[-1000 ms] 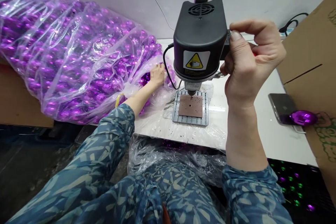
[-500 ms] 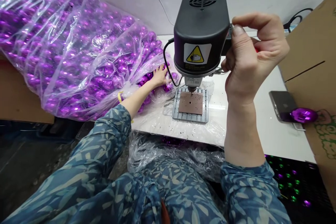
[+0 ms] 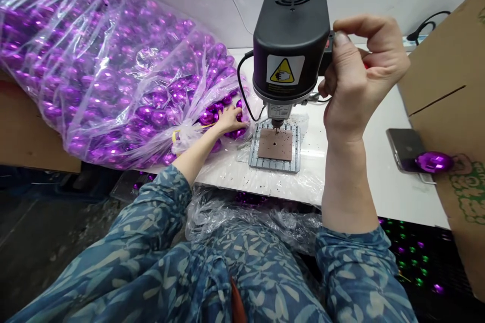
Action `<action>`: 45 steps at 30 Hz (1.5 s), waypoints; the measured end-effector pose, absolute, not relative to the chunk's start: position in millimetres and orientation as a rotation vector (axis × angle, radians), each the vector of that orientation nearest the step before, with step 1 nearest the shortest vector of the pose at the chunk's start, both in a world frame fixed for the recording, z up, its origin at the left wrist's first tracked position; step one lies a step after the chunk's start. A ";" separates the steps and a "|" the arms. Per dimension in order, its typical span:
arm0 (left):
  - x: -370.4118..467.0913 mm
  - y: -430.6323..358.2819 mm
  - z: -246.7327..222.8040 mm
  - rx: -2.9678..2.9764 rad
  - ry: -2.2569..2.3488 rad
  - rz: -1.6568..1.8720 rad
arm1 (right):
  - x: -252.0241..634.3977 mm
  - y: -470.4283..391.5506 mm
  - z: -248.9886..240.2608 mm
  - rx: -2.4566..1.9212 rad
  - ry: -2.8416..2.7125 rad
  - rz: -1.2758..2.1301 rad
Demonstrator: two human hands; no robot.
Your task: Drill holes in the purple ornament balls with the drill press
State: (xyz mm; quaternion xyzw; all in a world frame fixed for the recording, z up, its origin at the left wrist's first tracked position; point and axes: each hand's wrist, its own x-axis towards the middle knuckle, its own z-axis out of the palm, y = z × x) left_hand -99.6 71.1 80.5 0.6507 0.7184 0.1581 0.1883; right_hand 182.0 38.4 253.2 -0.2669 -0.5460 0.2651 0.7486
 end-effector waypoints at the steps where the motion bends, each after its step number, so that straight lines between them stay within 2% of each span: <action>1: -100.8 61.1 78.1 1.849 2.009 0.490 | 182.2 38.2 253.1 -0.586 -1.200 0.576; 7: -101.0 5.2 71.9 1.920 1.816 1.088 | 180.4 38.0 254.4 -0.602 -1.207 0.567; 11: -87.3 -20.5 69.7 1.586 1.480 1.366 | 179.5 39.3 254.3 -0.588 -1.207 0.559; 16: -69.2 -34.0 66.3 1.055 1.107 1.229 | 181.3 41.8 251.3 -0.596 -1.211 0.540; 28: -42.8 -44.9 81.8 0.438 0.852 1.104 | 181.9 31.8 255.4 -0.535 -1.246 0.622; 35: -41.9 -51.6 66.8 0.677 0.891 1.152 | 178.8 28.0 257.3 -0.512 -1.231 0.641; 40: -36.8 -39.2 42.9 1.133 1.061 1.254 | 179.6 28.2 257.1 -0.516 -1.271 0.639; 45: -31.5 -14.1 14.9 1.247 1.130 1.246 | 184.8 32.4 251.2 -0.515 -1.316 0.600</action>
